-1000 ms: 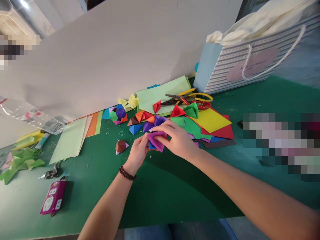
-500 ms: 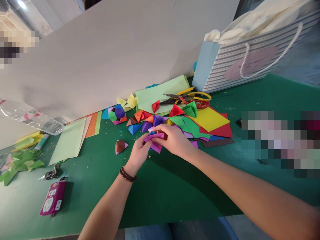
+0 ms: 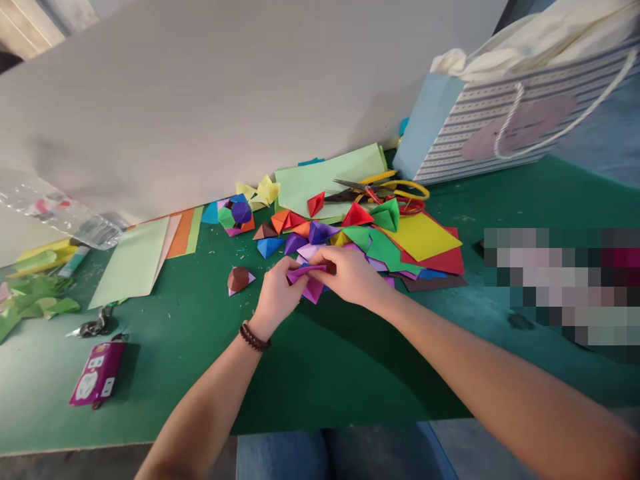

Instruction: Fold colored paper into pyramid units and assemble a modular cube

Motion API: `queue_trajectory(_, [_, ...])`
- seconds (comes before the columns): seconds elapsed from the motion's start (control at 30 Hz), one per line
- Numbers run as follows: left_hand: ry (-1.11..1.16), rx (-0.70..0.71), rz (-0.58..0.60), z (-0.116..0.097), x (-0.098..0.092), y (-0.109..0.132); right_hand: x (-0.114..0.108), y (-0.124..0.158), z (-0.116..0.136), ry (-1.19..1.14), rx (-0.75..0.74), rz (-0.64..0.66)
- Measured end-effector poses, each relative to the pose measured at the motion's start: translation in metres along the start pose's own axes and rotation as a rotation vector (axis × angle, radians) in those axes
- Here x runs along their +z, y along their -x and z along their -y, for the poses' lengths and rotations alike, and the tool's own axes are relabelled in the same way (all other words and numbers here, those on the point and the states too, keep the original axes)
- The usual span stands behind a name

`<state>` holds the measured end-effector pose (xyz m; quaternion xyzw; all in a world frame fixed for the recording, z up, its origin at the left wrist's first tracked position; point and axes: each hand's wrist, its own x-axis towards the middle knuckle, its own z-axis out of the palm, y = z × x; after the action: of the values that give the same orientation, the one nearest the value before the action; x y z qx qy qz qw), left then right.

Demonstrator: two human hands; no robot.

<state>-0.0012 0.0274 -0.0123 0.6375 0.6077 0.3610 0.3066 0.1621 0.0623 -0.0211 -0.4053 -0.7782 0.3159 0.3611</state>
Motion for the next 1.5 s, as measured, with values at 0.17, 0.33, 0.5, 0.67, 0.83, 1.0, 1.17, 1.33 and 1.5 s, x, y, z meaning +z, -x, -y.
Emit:
queue_trajectory(0.17, [-0.040, -0.001, -0.003, -0.003, 0.001, 0.002, -0.001, 0.003, 0.000, -0.039, 0.001, -0.015])
queue_trajectory(0.33, [0.017, -0.045, 0.048, -0.003, 0.002, 0.002, -0.004, 0.005, -0.002, -0.049, 0.036, -0.033])
queue_trajectory(0.5, [0.053, -0.072, 0.097, 0.001, 0.005, 0.000, -0.005, 0.006, -0.004, 0.025, 0.025, -0.027])
queue_trajectory(0.67, [0.109, -0.087, 0.093, 0.001, 0.007, 0.001, -0.005, 0.007, -0.006, 0.067, 0.016, -0.044])
queue_trajectory(0.83, [0.254, -0.185, 0.121, 0.000, 0.009, 0.000, -0.004, 0.008, -0.005, 0.129, -0.030, -0.057])
queue_trajectory(1.0, [0.523, -0.316, 0.073, 0.005, 0.017, -0.002, -0.002, 0.012, 0.002, 0.252, -0.193, -0.100])
queue_trajectory(1.17, [0.538, -0.294, 0.011, 0.005, 0.019, -0.001, 0.001, 0.014, 0.002, 0.298, -0.249, -0.142])
queue_trajectory(1.33, [0.393, -0.176, 0.004, 0.000, 0.013, 0.000, 0.003, 0.014, 0.001, 0.253, -0.217, -0.110])
queue_trajectory(1.5, [0.278, -0.106, 0.039, -0.003, 0.008, 0.001, 0.004, 0.011, -0.002, 0.068, -0.027, -0.079])
